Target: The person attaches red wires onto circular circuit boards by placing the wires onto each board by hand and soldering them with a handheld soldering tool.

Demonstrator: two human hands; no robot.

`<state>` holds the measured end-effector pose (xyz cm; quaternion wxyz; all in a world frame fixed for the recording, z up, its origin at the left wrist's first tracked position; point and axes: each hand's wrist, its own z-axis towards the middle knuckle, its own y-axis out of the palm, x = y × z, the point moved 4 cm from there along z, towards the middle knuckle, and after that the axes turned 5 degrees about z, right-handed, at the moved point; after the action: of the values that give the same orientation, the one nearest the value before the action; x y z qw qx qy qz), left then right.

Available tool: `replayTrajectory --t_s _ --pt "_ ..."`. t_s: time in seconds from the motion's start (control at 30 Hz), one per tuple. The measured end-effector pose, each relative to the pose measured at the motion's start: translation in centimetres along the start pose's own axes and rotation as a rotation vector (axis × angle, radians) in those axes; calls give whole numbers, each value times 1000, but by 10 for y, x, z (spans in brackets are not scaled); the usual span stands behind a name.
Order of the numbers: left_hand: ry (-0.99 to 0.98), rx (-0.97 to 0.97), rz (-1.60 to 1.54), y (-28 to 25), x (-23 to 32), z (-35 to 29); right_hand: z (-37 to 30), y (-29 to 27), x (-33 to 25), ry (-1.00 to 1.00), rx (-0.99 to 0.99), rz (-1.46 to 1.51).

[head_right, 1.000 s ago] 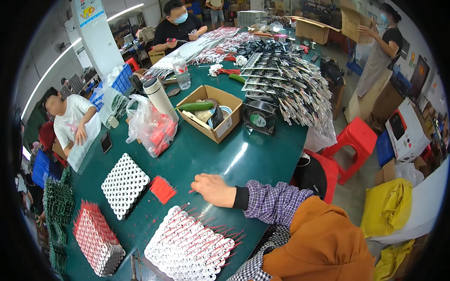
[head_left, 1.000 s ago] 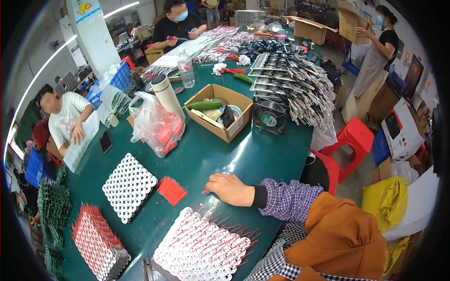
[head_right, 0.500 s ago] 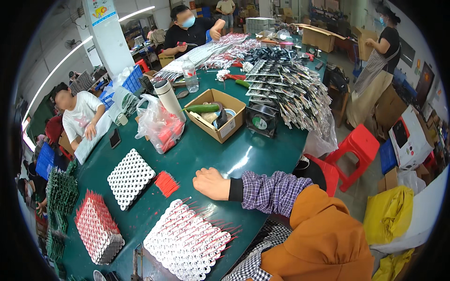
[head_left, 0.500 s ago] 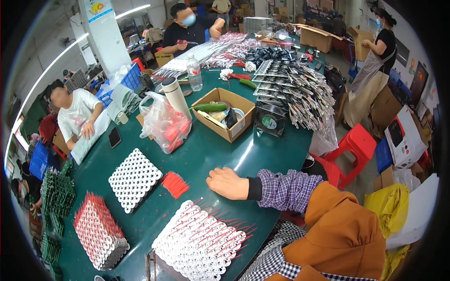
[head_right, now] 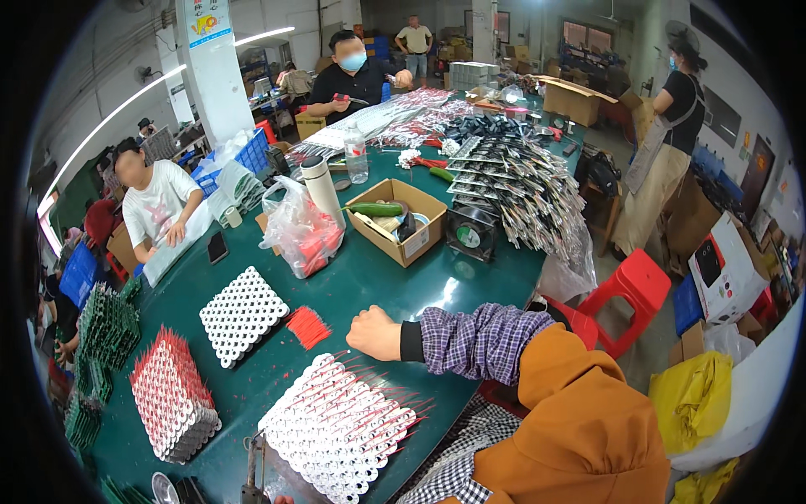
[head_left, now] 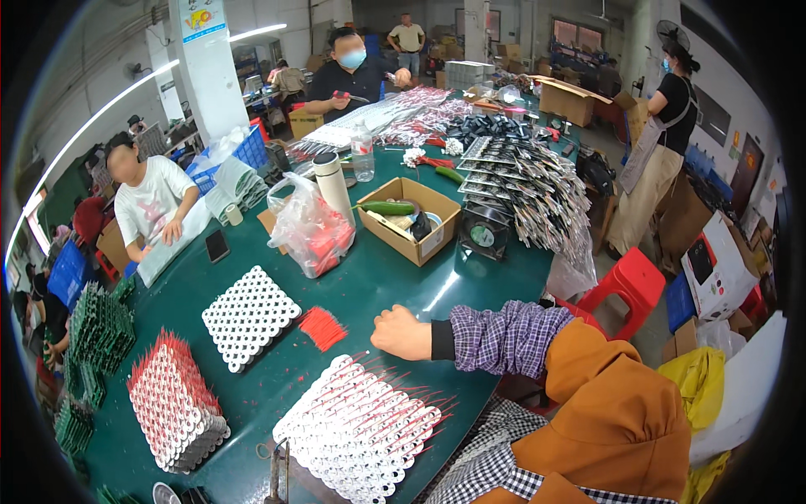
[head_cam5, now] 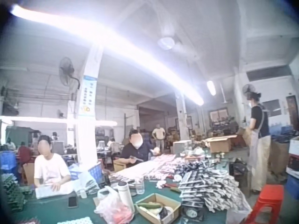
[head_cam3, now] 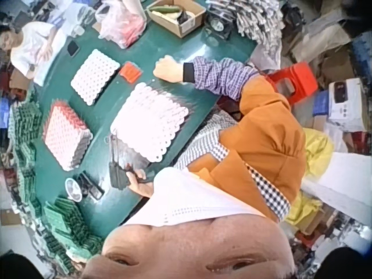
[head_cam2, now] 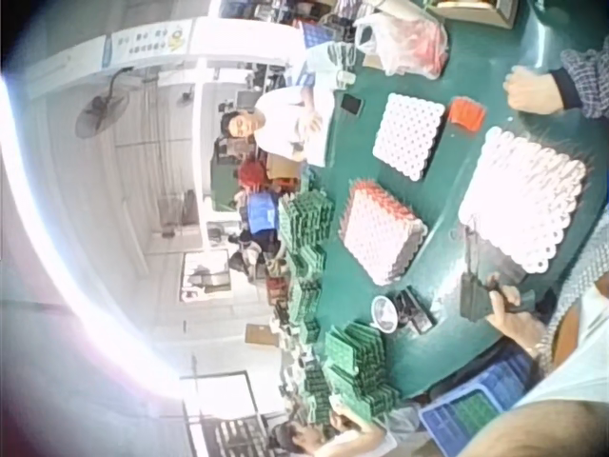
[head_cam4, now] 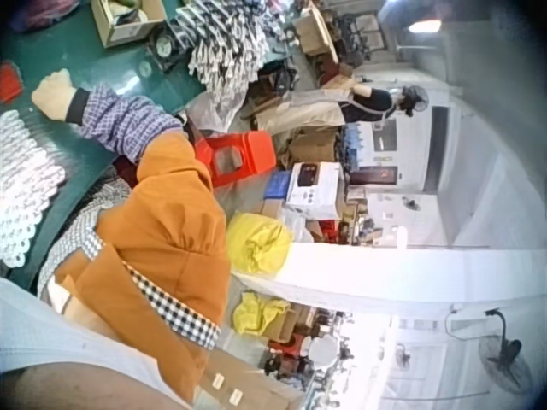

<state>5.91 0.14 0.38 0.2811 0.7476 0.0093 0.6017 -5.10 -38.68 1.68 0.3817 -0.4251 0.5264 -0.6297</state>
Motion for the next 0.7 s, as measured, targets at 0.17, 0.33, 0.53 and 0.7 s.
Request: replayTrajectory --t_s 0.17,0.33,0.53,0.7 --pt "-39 -28 -14 4 0 7 2 -11 -5 -40 66 -40" --pt "-66 -46 -37 12 5 14 3 -4 -18 -74 0 -93" --pt "-130 -17 -71 4 -2 17 -1 -2 -23 -102 -92 -113" --pt "-172 -45 -113 -18 11 5 0 -16 -27 -115 -92 -196"
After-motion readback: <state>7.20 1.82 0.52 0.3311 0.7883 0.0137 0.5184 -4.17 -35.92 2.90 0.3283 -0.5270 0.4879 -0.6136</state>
